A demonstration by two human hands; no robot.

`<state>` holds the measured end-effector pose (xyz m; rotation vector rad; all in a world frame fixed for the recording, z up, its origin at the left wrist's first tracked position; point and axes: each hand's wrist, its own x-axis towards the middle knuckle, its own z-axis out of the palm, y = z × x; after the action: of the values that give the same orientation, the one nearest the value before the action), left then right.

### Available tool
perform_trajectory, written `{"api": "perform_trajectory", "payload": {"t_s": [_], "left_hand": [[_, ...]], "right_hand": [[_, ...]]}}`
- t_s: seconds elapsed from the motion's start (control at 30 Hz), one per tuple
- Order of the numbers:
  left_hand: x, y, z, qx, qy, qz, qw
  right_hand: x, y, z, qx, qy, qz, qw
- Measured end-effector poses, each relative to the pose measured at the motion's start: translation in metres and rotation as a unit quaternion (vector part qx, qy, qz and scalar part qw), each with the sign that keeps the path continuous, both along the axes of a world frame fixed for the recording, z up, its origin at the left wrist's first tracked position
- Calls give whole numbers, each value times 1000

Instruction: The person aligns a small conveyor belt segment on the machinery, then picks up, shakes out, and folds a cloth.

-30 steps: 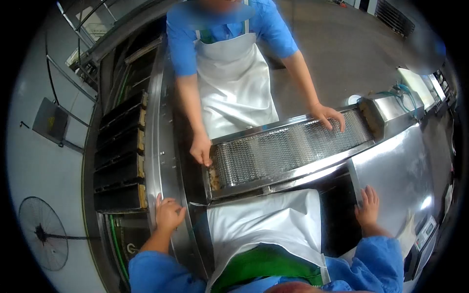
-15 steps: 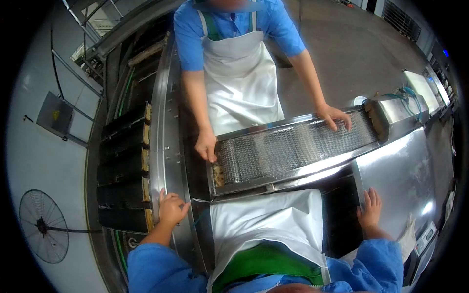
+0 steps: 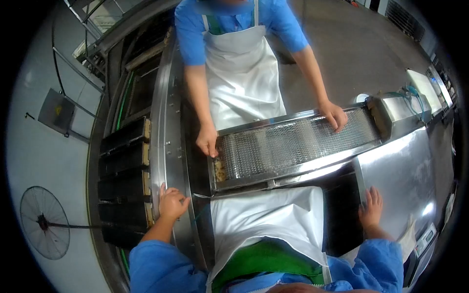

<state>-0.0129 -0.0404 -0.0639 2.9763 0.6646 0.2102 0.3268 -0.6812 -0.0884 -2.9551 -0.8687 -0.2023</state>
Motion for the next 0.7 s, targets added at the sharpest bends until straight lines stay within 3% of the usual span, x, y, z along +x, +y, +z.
{"api": "perform_trajectory", "payload": {"t_s": [0.7], "left_hand": [[-2, 3, -3, 5, 27, 10, 1000]], "right_hand": [[1, 4, 3, 10, -6, 2, 1000]]}}
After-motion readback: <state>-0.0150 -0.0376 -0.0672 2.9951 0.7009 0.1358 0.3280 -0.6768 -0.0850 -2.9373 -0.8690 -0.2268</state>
